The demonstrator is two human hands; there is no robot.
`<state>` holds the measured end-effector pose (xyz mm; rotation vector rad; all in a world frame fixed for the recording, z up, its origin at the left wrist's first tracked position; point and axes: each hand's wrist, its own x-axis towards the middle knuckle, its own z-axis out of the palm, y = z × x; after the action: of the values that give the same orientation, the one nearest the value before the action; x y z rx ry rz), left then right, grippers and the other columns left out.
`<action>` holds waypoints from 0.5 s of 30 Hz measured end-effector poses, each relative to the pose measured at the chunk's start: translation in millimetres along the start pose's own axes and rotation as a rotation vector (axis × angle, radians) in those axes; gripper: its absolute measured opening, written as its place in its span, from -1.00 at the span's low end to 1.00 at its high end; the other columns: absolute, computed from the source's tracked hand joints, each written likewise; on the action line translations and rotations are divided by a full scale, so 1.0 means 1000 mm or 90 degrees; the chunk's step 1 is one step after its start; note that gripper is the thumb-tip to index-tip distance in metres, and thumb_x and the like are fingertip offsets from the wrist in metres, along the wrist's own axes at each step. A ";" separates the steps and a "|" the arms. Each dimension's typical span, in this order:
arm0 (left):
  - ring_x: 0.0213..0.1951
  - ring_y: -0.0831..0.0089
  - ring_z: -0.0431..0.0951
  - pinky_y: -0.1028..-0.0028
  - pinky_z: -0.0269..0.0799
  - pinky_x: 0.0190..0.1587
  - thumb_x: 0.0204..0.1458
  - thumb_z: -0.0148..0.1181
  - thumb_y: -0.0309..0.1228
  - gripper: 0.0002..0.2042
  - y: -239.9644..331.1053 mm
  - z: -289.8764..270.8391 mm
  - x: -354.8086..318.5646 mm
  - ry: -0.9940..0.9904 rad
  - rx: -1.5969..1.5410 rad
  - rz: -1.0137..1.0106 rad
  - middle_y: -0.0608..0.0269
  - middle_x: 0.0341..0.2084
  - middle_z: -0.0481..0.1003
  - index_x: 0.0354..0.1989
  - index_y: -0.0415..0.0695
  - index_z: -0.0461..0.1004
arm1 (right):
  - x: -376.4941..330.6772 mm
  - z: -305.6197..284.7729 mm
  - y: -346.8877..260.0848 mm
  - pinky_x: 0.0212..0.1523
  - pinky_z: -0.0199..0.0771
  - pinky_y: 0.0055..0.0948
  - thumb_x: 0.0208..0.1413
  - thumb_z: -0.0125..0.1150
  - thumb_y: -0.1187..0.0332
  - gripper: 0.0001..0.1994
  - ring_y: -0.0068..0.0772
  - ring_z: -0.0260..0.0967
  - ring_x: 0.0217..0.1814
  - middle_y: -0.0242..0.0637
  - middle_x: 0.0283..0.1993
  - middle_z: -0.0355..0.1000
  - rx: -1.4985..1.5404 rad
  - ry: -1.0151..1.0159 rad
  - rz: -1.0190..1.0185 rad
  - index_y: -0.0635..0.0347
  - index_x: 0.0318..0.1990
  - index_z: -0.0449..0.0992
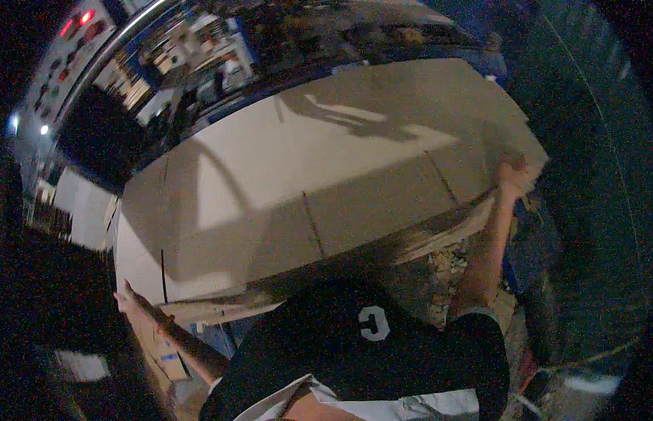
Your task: The person repeatedly picks up flat cardboard sheets from a pile and places them onto a conveyor or machine platform. The person aligns each sheet by hand and stacks them in a neat pile. The task continues throughout the clip with no visible change in method or destination.
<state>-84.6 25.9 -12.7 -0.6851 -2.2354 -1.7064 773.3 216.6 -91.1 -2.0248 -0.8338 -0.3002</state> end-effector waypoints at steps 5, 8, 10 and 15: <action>0.17 0.22 0.14 0.26 0.01 0.18 0.03 0.00 -0.18 -0.37 0.045 -0.021 0.005 -0.007 -0.208 -0.073 -0.04 0.20 0.05 0.24 -0.22 0.02 | 0.048 -0.027 -0.012 0.04 0.26 -0.22 0.03 0.03 0.06 -0.45 0.00 0.29 0.07 0.00 0.10 0.29 0.156 -0.054 -0.077 0.19 0.13 0.28; 0.13 0.29 0.24 0.33 0.12 0.15 0.10 -0.13 -0.33 -0.57 0.063 -0.026 0.012 -0.107 -0.115 0.061 -0.04 0.18 0.12 0.14 -0.23 0.21 | 0.062 -0.062 -0.042 0.04 0.26 -0.23 0.06 -0.01 0.07 -0.49 0.00 0.29 0.07 -0.02 0.10 0.30 0.004 -0.144 -0.211 0.16 0.12 0.29; 0.17 0.30 0.18 0.34 0.04 0.18 0.09 -0.10 -0.34 -0.58 0.070 -0.029 0.013 -0.184 -0.059 0.144 0.01 0.19 0.13 0.13 -0.22 0.25 | 0.062 -0.082 -0.066 0.02 0.27 -0.24 0.08 -0.02 0.06 -0.50 -0.01 0.30 0.05 -0.03 0.06 0.33 -0.133 -0.180 -0.246 0.16 0.11 0.31; 0.14 0.40 0.23 0.41 -0.01 0.21 0.07 -0.01 -0.33 -0.61 0.088 -0.039 0.020 -0.192 -0.103 0.234 0.15 0.10 0.29 0.06 -0.25 0.33 | 0.045 -0.105 -0.102 0.00 0.30 -0.26 0.08 -0.01 0.07 -0.54 -0.09 0.33 0.02 -0.12 0.04 0.36 -0.209 -0.068 -0.147 0.19 0.03 0.38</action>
<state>-60.5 10.8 81.5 -1.3780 -1.9929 -1.6933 750.7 188.5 57.8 -2.2649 -1.1497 -0.4878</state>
